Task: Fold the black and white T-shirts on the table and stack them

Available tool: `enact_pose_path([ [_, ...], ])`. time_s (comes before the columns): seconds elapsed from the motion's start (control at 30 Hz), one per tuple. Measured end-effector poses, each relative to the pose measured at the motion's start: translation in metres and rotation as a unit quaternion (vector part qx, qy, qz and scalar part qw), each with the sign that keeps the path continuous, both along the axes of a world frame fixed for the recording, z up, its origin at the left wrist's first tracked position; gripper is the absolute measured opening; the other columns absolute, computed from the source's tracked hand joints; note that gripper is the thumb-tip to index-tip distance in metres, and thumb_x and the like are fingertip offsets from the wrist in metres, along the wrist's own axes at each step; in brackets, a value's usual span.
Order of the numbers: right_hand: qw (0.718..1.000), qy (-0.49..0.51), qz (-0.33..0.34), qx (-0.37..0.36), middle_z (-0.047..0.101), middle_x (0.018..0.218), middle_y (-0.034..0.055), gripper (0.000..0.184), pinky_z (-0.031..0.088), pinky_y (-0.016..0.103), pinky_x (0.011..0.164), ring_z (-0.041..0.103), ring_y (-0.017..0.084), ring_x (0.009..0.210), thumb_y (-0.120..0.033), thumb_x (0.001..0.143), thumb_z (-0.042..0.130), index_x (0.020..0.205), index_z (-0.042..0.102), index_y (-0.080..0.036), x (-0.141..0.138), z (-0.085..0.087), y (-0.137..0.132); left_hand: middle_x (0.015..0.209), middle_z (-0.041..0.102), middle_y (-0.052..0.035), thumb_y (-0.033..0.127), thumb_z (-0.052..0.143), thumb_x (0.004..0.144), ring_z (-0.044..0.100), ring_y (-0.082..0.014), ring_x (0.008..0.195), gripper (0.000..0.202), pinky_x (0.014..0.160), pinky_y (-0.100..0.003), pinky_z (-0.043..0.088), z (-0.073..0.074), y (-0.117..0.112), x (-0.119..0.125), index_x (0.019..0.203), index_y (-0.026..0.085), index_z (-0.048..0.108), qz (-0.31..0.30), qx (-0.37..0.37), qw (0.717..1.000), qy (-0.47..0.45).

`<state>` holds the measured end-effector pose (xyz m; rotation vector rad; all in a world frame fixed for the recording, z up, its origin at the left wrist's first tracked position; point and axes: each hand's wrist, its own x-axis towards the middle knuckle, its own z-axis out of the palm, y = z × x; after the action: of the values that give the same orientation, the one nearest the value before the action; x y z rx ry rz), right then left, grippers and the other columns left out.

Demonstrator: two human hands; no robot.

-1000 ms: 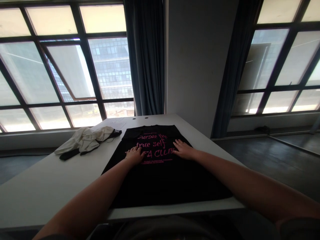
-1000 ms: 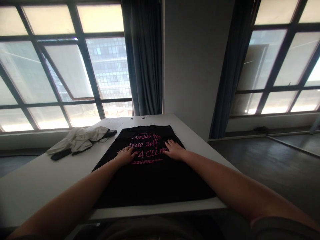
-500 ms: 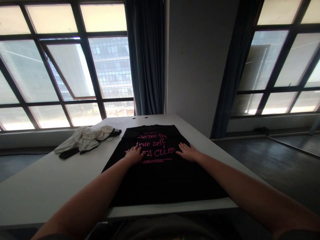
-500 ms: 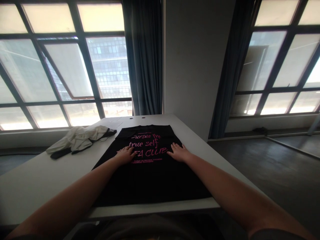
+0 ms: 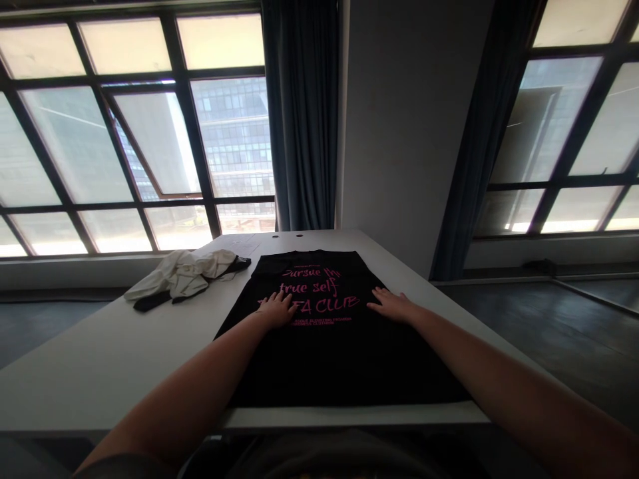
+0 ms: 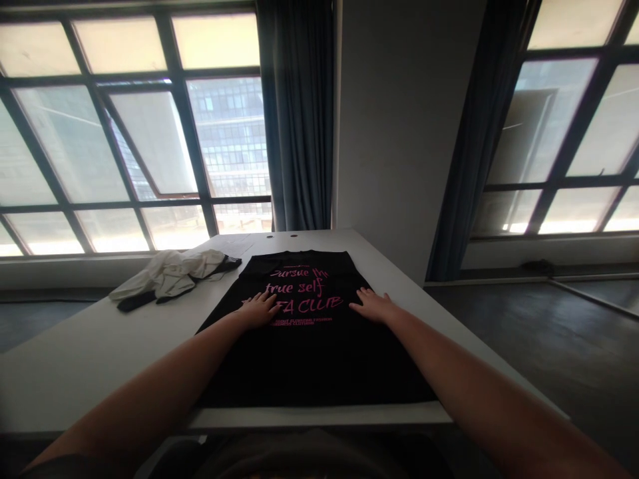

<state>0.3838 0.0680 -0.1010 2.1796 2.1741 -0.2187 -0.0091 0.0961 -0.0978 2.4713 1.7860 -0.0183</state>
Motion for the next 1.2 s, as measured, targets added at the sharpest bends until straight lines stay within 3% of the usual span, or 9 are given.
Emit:
enact_pose_path([
  [0.43,1.0,0.015,0.011,-0.004,0.013,0.177,0.0099,0.087,0.015,0.068,0.126,0.012,0.034,0.163,-0.069,0.1,0.031,0.171,0.02,-0.021,0.008,0.001,0.003,0.175,0.023,-0.0169,0.064,0.025,0.105,0.023,-0.0417,0.16,0.073,0.124,-0.064,0.025,-0.007,0.007,-0.003,0.167,0.025,0.032,-0.01,0.015,1.0,0.011],
  [0.57,1.0,0.017,0.014,-0.002,0.013,0.177,0.0108,0.087,0.016,0.067,0.126,0.013,0.033,0.163,-0.07,0.1,0.032,0.171,0.021,-0.021,0.009,0.0,0.003,0.172,0.032,-0.0163,0.067,0.028,0.104,0.031,-0.043,0.156,0.072,0.119,-0.063,0.033,-0.009,0.013,-0.006,0.163,0.028,0.039,-0.018,0.032,0.999,0.017],
  [0.77,1.0,0.021,0.017,0.003,0.016,0.177,0.0126,0.086,0.018,0.065,0.126,0.016,0.034,0.163,-0.067,0.1,0.033,0.17,0.024,-0.018,0.007,0.002,0.001,0.149,0.059,-0.0163,0.064,0.054,0.096,0.06,-0.0377,0.132,0.063,0.109,-0.047,0.047,0.012,0.059,-0.014,0.145,0.024,0.059,-0.022,0.068,0.997,0.031],
  [0.9,1.0,0.015,0.017,0.011,0.018,0.176,0.0133,0.084,0.017,0.067,0.126,0.019,0.035,0.162,-0.065,0.1,0.034,0.169,0.027,-0.016,0.005,0.003,0.0,0.154,0.053,-0.0199,0.052,0.054,0.098,0.051,-0.0392,0.141,0.058,0.112,-0.051,0.043,0.024,0.099,-0.027,0.147,0.021,0.055,0.039,0.128,0.991,0.02],
  [1.0,1.0,0.013,0.016,0.018,0.02,0.175,0.0139,0.082,0.016,0.067,0.126,0.021,0.035,0.161,-0.063,0.1,0.034,0.168,0.03,-0.016,0.004,0.004,-0.001,0.168,0.034,-0.0225,0.045,0.051,0.1,0.03,-0.0402,0.156,0.065,0.123,-0.055,0.03,0.017,0.119,-0.036,0.158,0.016,0.043,0.085,0.166,0.983,0.0],
  [1.07,0.999,0.015,0.02,0.02,0.021,0.175,0.0145,0.082,0.016,0.067,0.126,0.022,0.034,0.161,-0.063,0.1,0.035,0.168,0.031,-0.016,0.005,0.003,-0.001,0.17,0.032,-0.0207,0.045,0.046,0.102,0.024,-0.0378,0.16,0.065,0.126,-0.053,0.025,0.006,0.127,-0.041,0.16,0.016,0.041,0.093,0.166,0.982,-0.015],
  [1.2,0.999,0.021,0.024,0.025,0.023,0.175,0.0143,0.082,0.015,0.067,0.126,0.023,0.036,0.16,-0.064,0.1,0.037,0.167,0.033,-0.019,0.008,0.0,0.001,0.158,0.053,-0.0171,0.047,0.037,0.105,0.05,-0.0343,0.145,0.057,0.12,-0.048,0.037,-0.015,0.137,-0.048,0.15,0.018,0.056,0.078,0.14,0.986,-0.039],
])
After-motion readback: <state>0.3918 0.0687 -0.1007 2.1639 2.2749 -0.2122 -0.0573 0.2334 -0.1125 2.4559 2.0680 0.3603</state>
